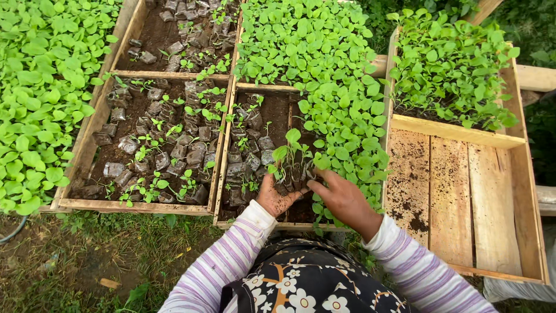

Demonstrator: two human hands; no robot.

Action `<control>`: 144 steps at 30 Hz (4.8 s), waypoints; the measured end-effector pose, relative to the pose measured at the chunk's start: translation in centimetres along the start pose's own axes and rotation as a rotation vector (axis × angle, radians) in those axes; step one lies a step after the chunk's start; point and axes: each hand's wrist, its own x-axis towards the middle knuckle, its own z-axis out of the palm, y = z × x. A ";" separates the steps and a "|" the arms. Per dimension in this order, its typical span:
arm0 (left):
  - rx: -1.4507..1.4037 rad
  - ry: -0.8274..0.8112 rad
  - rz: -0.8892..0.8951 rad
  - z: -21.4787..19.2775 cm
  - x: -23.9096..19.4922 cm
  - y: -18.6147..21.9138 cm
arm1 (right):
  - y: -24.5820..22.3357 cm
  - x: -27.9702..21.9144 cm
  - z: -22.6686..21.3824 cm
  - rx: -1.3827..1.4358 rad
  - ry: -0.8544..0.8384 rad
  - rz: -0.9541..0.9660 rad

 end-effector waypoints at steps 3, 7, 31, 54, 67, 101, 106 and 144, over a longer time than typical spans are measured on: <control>-0.047 -0.062 -0.055 4.3 -3.3 -1.9 | -0.5 -1.0 0.9 0.224 0.129 0.328; -0.116 0.191 0.136 15.7 -13.7 -6.3 | -1.8 -1.9 -0.2 0.494 0.195 0.489; -0.068 -0.092 0.017 -0.3 -0.5 -1.4 | -3.7 5.2 -3.1 0.324 -0.078 0.274; 0.116 -0.028 -0.044 -4.0 1.5 -1.5 | -2.5 3.7 2.0 0.236 -0.311 0.299; -0.038 0.007 -0.081 4.9 -6.1 -1.6 | -2.9 -0.1 -8.6 0.202 -0.345 0.522; -0.113 -0.018 -0.040 5.4 -6.1 -2.3 | -0.1 -0.2 -1.5 0.767 -0.153 0.716; -0.182 -0.031 -0.030 3.2 -4.3 -2.2 | -1.0 1.2 -3.6 0.724 -0.149 0.684; -0.117 -0.068 -0.030 1.3 0.2 -1.3 | -2.1 1.3 -2.5 0.832 0.117 0.729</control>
